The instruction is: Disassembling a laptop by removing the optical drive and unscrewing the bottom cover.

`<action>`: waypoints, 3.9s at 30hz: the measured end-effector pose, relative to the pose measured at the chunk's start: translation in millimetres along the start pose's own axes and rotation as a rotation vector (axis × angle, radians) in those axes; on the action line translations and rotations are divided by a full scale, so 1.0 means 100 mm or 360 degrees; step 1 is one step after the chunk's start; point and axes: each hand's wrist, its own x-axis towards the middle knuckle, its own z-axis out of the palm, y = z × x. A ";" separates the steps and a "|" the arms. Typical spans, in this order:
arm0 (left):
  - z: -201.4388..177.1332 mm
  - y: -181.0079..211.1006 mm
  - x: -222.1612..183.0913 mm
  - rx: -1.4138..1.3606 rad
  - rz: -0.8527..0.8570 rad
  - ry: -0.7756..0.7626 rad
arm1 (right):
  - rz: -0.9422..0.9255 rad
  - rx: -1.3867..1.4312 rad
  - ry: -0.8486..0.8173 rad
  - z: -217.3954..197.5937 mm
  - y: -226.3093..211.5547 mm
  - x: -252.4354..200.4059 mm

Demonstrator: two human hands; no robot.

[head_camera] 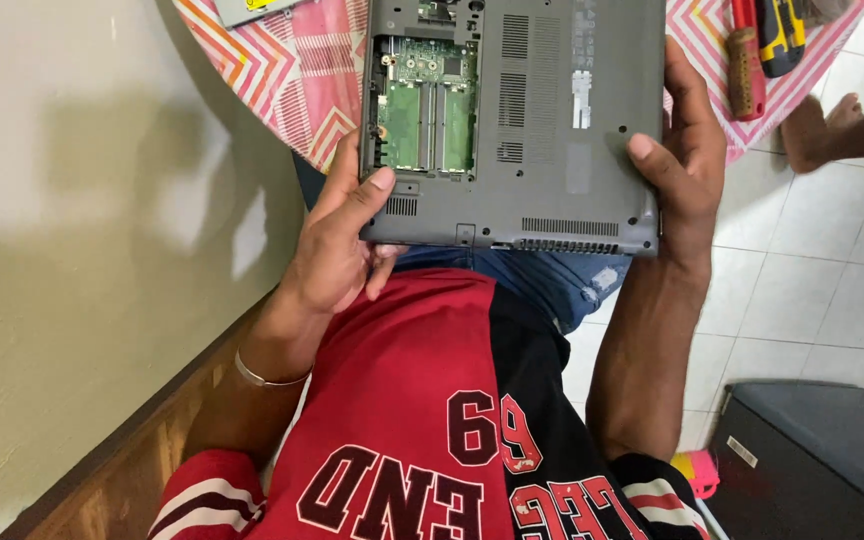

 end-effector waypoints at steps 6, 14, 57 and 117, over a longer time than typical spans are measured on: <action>0.10 0.13 -0.08 -0.0197 0.0012 -0.0136 | 0.0088 0.0171 0.0042 0.00 -0.15 0.01; 0.16 0.28 -0.13 -0.0070 0.0162 -0.0161 | 0.0194 0.0245 0.0018 0.07 -0.37 -0.03; 0.13 0.20 0.12 0.0506 0.0081 0.0196 | 0.0090 0.0633 -0.0291 -0.26 0.21 -0.30; -0.66 0.06 0.25 0.0683 0.0182 0.0200 | -0.0003 0.0183 0.0215 -0.11 0.21 -0.22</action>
